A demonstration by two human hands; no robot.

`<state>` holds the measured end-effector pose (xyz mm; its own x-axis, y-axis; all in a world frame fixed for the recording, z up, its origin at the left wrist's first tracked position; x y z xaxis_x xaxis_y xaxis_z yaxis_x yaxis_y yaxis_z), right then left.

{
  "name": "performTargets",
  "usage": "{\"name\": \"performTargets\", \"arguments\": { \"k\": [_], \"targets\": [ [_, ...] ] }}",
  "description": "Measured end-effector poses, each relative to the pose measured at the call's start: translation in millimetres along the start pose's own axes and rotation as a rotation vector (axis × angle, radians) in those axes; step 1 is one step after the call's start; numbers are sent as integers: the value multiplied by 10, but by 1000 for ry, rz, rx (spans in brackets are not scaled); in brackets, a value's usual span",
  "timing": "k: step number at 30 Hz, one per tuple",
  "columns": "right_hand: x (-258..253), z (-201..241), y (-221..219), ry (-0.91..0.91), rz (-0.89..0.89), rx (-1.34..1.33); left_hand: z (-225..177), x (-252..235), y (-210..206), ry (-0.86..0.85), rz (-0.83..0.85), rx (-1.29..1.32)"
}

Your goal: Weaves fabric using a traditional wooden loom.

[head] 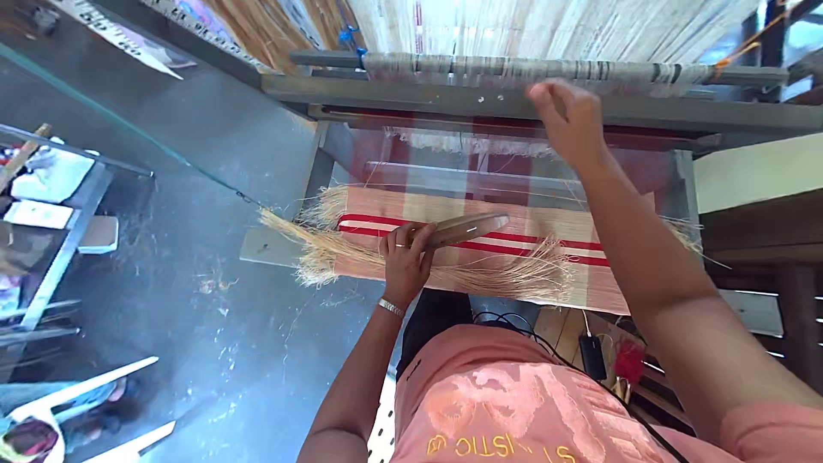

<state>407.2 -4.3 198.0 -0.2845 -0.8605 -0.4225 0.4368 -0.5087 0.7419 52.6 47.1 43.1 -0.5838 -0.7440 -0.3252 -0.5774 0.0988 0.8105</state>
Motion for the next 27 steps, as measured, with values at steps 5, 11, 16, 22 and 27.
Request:
{"name": "performTargets", "arguments": {
  "k": [5, 11, 16, 22, 27],
  "targets": [
    [-337, -751, -492, -212, 111, 449, 460, 53, -281, 13, 55, -108],
    [376, -376, -604, -248, 145, 462, 491, 97, -393, 28, -25, -125],
    [1120, 121, -727, -230, 114, 512, 494, 102, -364, 5, -27, -136],
    [913, -29, -727, -253, 142, 545, 504, 88, -389, -11, -55, -146],
    [1036, 119, -711, -302, 183, 512, 523, 86, -416, 4, -25, -183]
  ]
}}
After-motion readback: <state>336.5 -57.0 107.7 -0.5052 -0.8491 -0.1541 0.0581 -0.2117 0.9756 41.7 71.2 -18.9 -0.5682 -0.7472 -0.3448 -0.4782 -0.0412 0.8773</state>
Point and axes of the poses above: each hand's wrist, its own x-axis away from the middle knuckle, its own y-axis out of the back of the hand, z = x × y, the point moved 4 cm from there along -x, towards the middle knuckle, and after that the axes turned 11 degrees about y, right-handed, at the moved point
